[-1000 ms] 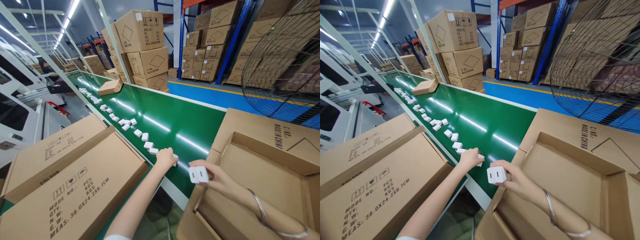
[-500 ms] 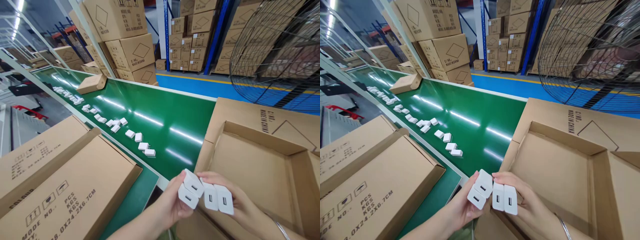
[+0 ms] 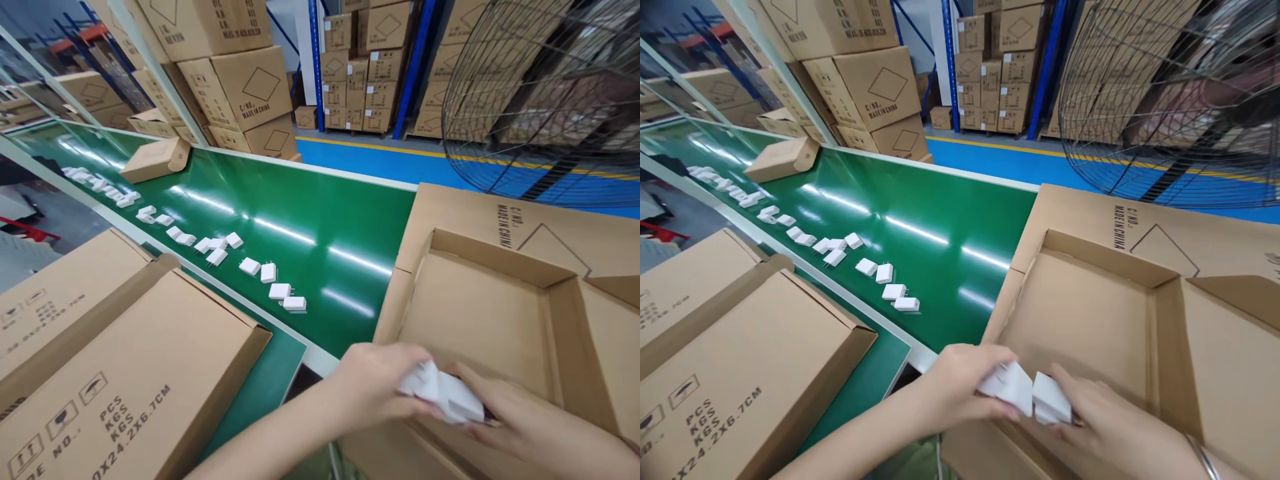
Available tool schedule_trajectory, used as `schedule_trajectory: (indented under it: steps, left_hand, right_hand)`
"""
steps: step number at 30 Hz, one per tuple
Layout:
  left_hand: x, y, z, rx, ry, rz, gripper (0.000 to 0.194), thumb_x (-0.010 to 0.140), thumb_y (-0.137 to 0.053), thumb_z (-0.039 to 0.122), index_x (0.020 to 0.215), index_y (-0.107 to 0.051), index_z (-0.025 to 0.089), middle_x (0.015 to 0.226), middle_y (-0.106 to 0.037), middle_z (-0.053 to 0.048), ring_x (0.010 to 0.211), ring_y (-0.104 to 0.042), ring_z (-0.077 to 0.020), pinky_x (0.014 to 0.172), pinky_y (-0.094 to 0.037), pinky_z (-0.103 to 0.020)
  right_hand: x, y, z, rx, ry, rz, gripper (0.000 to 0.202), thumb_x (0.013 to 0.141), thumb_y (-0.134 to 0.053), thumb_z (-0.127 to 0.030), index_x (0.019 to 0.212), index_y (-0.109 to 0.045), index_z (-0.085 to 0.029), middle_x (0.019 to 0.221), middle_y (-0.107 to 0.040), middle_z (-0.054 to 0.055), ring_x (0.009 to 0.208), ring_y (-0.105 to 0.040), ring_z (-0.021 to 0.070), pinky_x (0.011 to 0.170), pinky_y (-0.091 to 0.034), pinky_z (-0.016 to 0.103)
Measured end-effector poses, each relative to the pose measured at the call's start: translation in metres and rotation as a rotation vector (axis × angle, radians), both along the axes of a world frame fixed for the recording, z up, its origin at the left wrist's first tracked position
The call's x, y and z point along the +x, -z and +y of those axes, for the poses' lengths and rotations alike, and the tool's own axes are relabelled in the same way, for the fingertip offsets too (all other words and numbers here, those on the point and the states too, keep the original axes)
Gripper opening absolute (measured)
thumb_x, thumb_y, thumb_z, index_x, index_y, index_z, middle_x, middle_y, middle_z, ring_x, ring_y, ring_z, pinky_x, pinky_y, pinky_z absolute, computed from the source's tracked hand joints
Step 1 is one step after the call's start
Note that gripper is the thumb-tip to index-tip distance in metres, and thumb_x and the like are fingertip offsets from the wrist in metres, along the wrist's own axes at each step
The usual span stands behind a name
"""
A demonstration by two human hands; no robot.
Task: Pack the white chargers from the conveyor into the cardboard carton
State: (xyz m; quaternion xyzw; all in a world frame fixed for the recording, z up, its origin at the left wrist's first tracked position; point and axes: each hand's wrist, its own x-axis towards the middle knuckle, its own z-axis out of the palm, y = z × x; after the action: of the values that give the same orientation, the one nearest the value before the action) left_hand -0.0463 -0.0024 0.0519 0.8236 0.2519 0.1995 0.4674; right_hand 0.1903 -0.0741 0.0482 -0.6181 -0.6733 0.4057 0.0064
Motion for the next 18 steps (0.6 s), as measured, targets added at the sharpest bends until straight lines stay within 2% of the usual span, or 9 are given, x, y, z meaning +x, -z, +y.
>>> schedule_trajectory:
  steps: [2, 4, 7, 10, 12, 15, 18]
  left_hand:
    - [0.012, 0.008, -0.003, 0.367, 0.191, 0.118, 0.036, 0.082, -0.048, 0.043, 0.109, -0.049, 0.02, 0.097, -0.061, -0.004, 0.085, -0.056, -0.0177, 0.083, -0.039, -0.031]
    - [0.018, 0.014, -0.007, 0.577, 0.254, 0.213, 0.031, 0.083, -0.047, 0.04, 0.102, -0.05, 0.016, 0.09, -0.062, -0.004, 0.085, -0.055, -0.0184, 0.095, -0.032, -0.037]
    - [0.014, 0.014, -0.01, 0.6, 0.215, 0.296, 0.042, 0.077, -0.048, 0.054, 0.092, -0.052, 0.015, 0.085, -0.06, -0.002, 0.087, -0.054, -0.0179, 0.106, -0.016, -0.041]
    - [0.007, 0.009, -0.012, 0.596, 0.223, 0.34, 0.058, 0.07, -0.042, 0.068, 0.091, -0.054, 0.015, 0.091, -0.058, -0.004, 0.091, -0.052, -0.019, 0.107, -0.011, -0.043]
    - [0.006, 0.007, -0.013, 0.648, 0.256, 0.379, 0.063, 0.066, -0.047, 0.069, 0.095, -0.054, 0.014, 0.099, -0.056, -0.007, 0.099, -0.048, -0.0224, 0.106, -0.01, -0.046]
    - [0.011, 0.008, -0.012, 0.708, 0.328, 0.429, 0.067, 0.059, -0.062, 0.059, 0.103, -0.052, 0.01, 0.107, -0.054, -0.01, 0.101, -0.046, -0.0259, 0.106, -0.011, -0.048]
    - [0.021, 0.009, -0.011, 0.731, 0.395, 0.466, 0.055, 0.058, -0.068, 0.033, 0.104, -0.05, 0.009, 0.106, -0.055, -0.009, 0.093, -0.05, -0.0252, 0.104, -0.016, -0.046]
  right_hand:
    - [-0.005, 0.004, -0.003, -0.066, -0.027, -0.028, 0.019, 0.069, -0.058, -0.031, 0.085, -0.057, -0.021, 0.079, -0.065, 0.004, 0.069, -0.059, 0.0201, 0.064, -0.047, 0.029]
    - [-0.015, 0.004, -0.005, -0.104, -0.017, -0.045, 0.017, 0.07, -0.056, -0.031, 0.084, -0.057, -0.021, 0.079, -0.064, 0.004, 0.07, -0.057, 0.0204, 0.065, -0.045, 0.03]
    - [-0.029, -0.003, -0.006, -0.156, -0.003, 0.079, 0.02, 0.073, -0.053, -0.031, 0.091, -0.057, -0.022, 0.084, -0.063, 0.002, 0.073, -0.056, 0.0188, 0.067, -0.044, 0.029]
    - [-0.035, -0.009, -0.011, -0.216, 0.031, 0.235, 0.034, 0.075, -0.053, -0.035, 0.107, -0.053, -0.024, 0.094, -0.061, 0.002, 0.077, -0.055, 0.0179, 0.068, -0.045, 0.027]
    - [-0.035, -0.009, -0.017, -0.244, 0.047, 0.278, 0.046, 0.073, -0.056, -0.038, 0.116, -0.049, -0.023, 0.1, -0.059, 0.005, 0.082, -0.055, 0.0195, 0.069, -0.046, 0.027]
    - [-0.036, -0.003, -0.027, -0.234, 0.06, 0.261, 0.064, 0.066, -0.063, -0.034, 0.124, -0.041, -0.022, 0.111, -0.052, 0.008, 0.096, -0.051, 0.0231, 0.077, -0.046, 0.03]
    - [-0.042, 0.005, -0.037, -0.155, 0.087, 0.194, 0.073, 0.057, -0.064, -0.021, 0.125, -0.039, -0.019, 0.119, -0.045, 0.01, 0.107, -0.044, 0.026, 0.09, -0.039, 0.035]
